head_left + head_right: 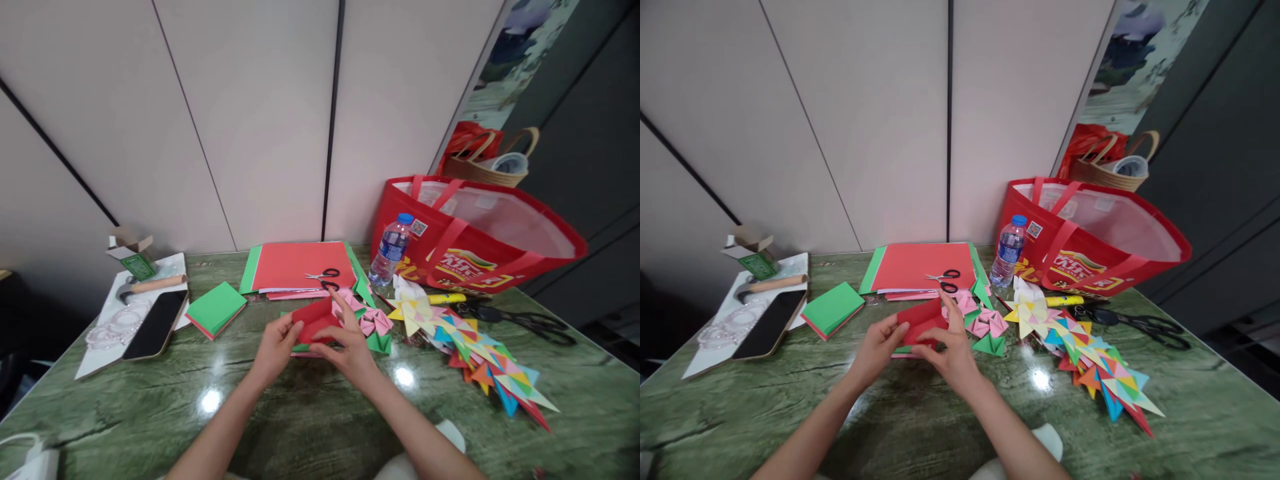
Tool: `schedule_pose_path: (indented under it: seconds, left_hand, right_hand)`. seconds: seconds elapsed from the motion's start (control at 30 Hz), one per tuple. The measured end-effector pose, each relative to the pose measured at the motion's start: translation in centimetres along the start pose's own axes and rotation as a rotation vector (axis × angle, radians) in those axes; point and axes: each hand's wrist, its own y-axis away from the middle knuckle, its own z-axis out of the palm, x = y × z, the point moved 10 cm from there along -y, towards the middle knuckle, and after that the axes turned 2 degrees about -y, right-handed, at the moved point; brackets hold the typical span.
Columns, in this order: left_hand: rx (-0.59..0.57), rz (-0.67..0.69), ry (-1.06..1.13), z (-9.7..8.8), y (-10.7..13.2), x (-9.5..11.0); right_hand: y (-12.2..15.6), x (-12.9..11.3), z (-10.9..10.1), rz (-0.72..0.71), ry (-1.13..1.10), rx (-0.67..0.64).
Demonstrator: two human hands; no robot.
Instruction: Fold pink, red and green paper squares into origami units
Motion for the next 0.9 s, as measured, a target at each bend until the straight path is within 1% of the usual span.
schedule_pose_path:
  seconds: [0.1,0.17,0.33,0.47,0.63,0.77,0.9]
  left_hand:
    - [-0.032,-0.057,0.173,0.5,0.2,-0.3]
    - [-0.045,-0.092,0.247,0.7,0.3,-0.4]
    - [-0.104,-0.149,0.265,1.1,0.7,-0.6]
    - [-0.141,-0.11,0.293,1.5,0.7,-0.3]
    - [-0.12,-0.127,0.326,1.5,0.6,-0.6]
    - [-0.087,-0.175,0.318,1.3,0.7,-1.3]
    - [-0.068,-0.228,0.343,1.3,0.8,-1.9]
  right_hand:
    - [0.0,0.5,0.0,0.053,-0.02,0.019]
    - [0.0,1.2,0.1,0.118,-0.054,0.029]
    - [0.2,2.4,0.2,0.239,-0.164,0.046]
    - [0.2,3.1,-0.1,0.298,-0.218,0.082]
    - [0.3,3.1,-0.3,0.308,-0.233,0.11]
    - [0.2,2.7,-0.7,0.268,-0.203,0.126]
    - [0.1,2.8,-0.8,0.252,-0.231,0.118]
